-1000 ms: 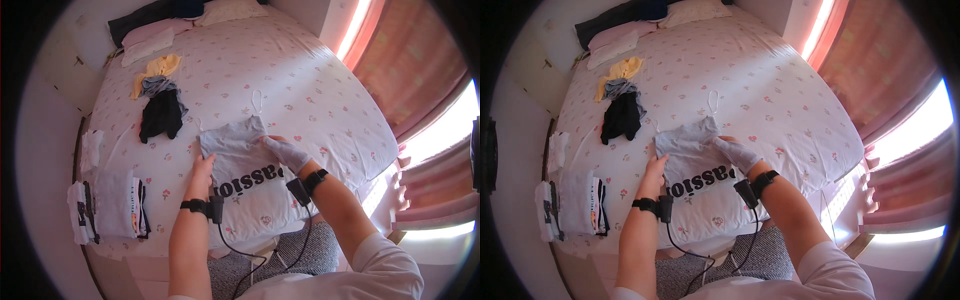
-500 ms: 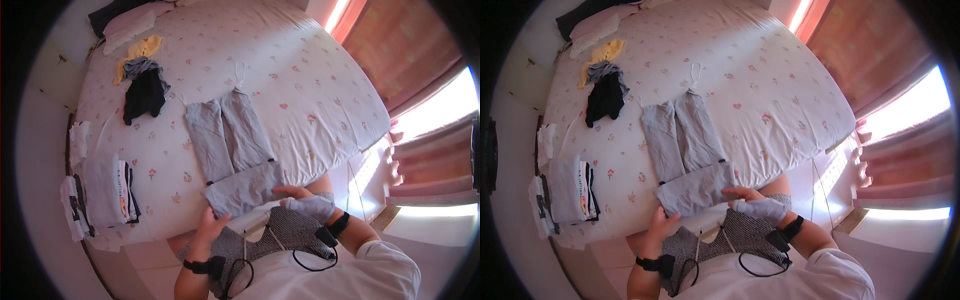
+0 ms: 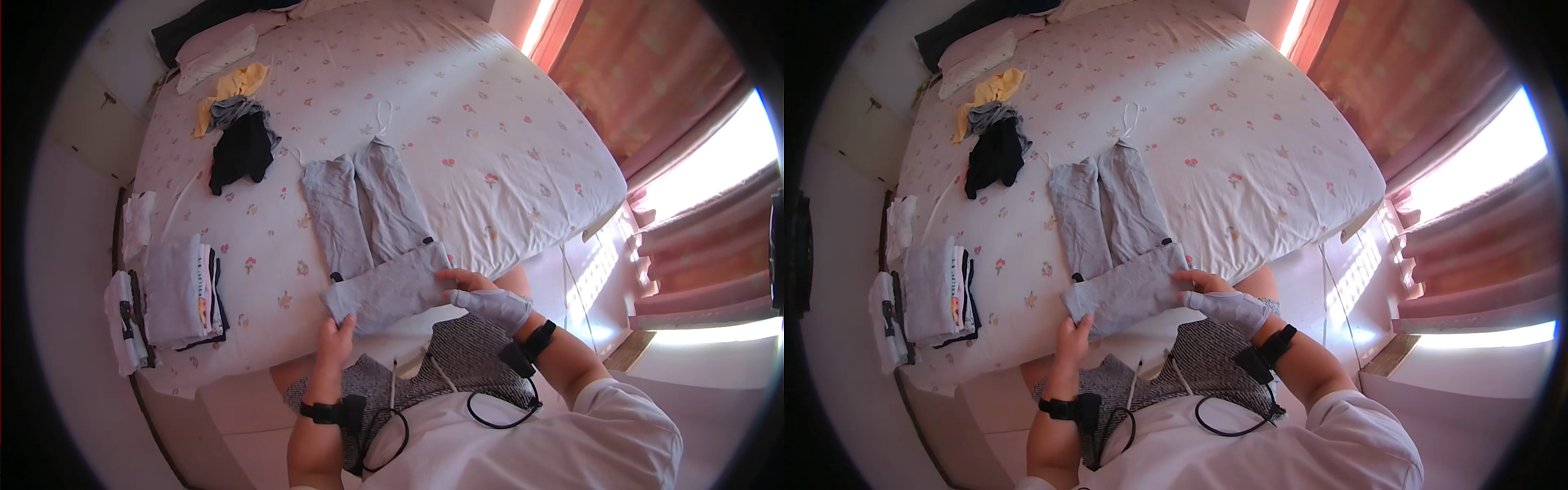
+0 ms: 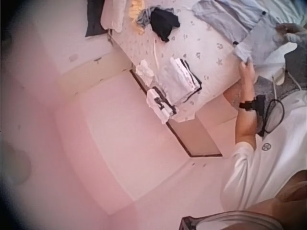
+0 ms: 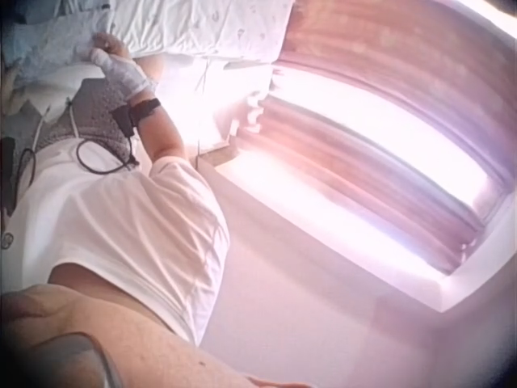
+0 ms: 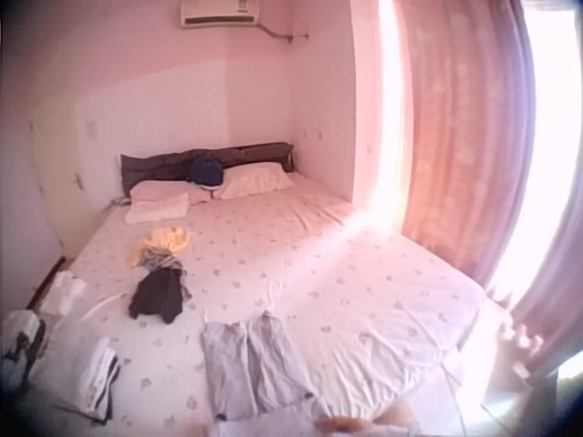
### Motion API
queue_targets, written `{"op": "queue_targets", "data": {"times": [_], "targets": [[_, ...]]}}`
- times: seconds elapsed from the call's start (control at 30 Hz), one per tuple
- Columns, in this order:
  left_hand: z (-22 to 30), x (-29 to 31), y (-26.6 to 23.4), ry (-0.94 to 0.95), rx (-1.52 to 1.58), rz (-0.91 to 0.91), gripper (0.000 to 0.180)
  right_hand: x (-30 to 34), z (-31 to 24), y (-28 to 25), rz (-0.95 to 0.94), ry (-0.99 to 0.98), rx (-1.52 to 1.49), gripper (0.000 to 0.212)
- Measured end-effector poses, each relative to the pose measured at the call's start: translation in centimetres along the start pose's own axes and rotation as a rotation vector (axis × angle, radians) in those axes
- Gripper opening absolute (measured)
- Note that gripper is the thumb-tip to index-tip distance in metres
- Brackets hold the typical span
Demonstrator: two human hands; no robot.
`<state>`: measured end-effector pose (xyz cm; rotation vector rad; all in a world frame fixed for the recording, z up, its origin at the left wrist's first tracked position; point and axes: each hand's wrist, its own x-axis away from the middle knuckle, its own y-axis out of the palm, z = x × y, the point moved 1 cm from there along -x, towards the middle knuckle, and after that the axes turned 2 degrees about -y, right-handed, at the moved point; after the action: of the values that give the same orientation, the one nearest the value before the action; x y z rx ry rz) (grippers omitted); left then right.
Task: Folding various t-shirts and arranging them into organized piles on a bed.
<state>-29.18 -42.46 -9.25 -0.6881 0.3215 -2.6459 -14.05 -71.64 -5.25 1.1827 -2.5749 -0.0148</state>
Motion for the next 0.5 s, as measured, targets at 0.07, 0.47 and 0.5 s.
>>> {"op": "queue_targets", "data": {"times": [0.07,0.47,0.5], "targets": [[-1.0,0.1,-0.1,-0.050,0.147,-0.043,0.028,0.5,-0.4,0.1,-0.022,-0.004,-0.016,0.058],[-3.7,1.8,0.6,-0.212,0.263,0.008,0.032,2.4,3.7,-0.5,-0.002,0.117,0.035,0.042],[-3.4,2.0,0.8,-0.311,0.211,0.024,0.033,2.4,4.1,-0.5,0.001,0.118,0.024,0.037]]}}
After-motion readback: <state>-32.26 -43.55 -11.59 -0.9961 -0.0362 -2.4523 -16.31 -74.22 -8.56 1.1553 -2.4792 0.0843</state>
